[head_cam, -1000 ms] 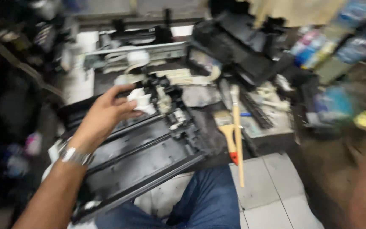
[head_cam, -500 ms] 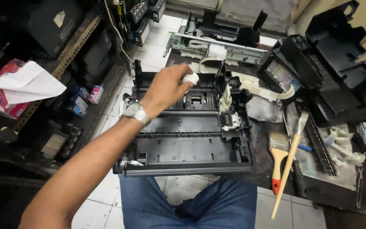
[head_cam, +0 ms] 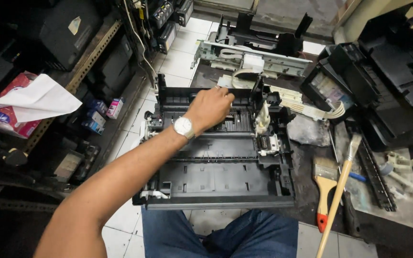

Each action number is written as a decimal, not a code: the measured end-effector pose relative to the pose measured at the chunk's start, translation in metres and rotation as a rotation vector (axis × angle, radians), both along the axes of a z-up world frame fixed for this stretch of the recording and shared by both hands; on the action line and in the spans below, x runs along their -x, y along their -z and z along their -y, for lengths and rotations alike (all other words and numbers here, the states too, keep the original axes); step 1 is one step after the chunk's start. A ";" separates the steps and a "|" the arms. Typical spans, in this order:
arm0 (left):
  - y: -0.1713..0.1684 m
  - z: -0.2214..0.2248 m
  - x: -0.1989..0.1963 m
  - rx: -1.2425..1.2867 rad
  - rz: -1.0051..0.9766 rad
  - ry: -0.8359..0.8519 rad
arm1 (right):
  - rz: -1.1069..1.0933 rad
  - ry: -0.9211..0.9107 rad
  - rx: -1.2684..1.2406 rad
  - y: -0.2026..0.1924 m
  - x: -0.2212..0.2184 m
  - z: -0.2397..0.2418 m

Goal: The person cleans the internal components of a disassembled printer using a brush and a cloth. They sweep dust from the rollers and chassis, then wipe specific areas with a cloth and a liquid from a bottle.

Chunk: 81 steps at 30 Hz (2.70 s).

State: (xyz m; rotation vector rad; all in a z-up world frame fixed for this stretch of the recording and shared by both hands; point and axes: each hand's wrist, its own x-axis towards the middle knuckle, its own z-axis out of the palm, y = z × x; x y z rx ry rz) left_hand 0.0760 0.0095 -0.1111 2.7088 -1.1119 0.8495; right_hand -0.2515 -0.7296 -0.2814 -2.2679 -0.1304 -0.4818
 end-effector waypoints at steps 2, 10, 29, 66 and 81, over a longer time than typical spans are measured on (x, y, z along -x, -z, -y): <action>0.012 0.004 -0.003 -0.012 -0.040 0.036 | 0.009 -0.028 0.021 0.031 0.009 -0.017; -0.044 -0.010 0.027 0.044 -0.611 0.155 | 0.057 -0.070 0.156 -0.144 -0.021 -0.423; -0.050 -0.012 0.025 -0.063 -0.629 0.163 | -0.008 -0.212 0.131 -0.223 -0.034 -0.520; -0.011 0.007 0.054 -0.114 -0.499 0.098 | 0.020 -0.249 0.134 -0.222 -0.037 -0.519; -0.040 -0.008 0.075 0.142 -0.709 0.007 | -0.006 -0.217 0.112 -0.218 -0.035 -0.519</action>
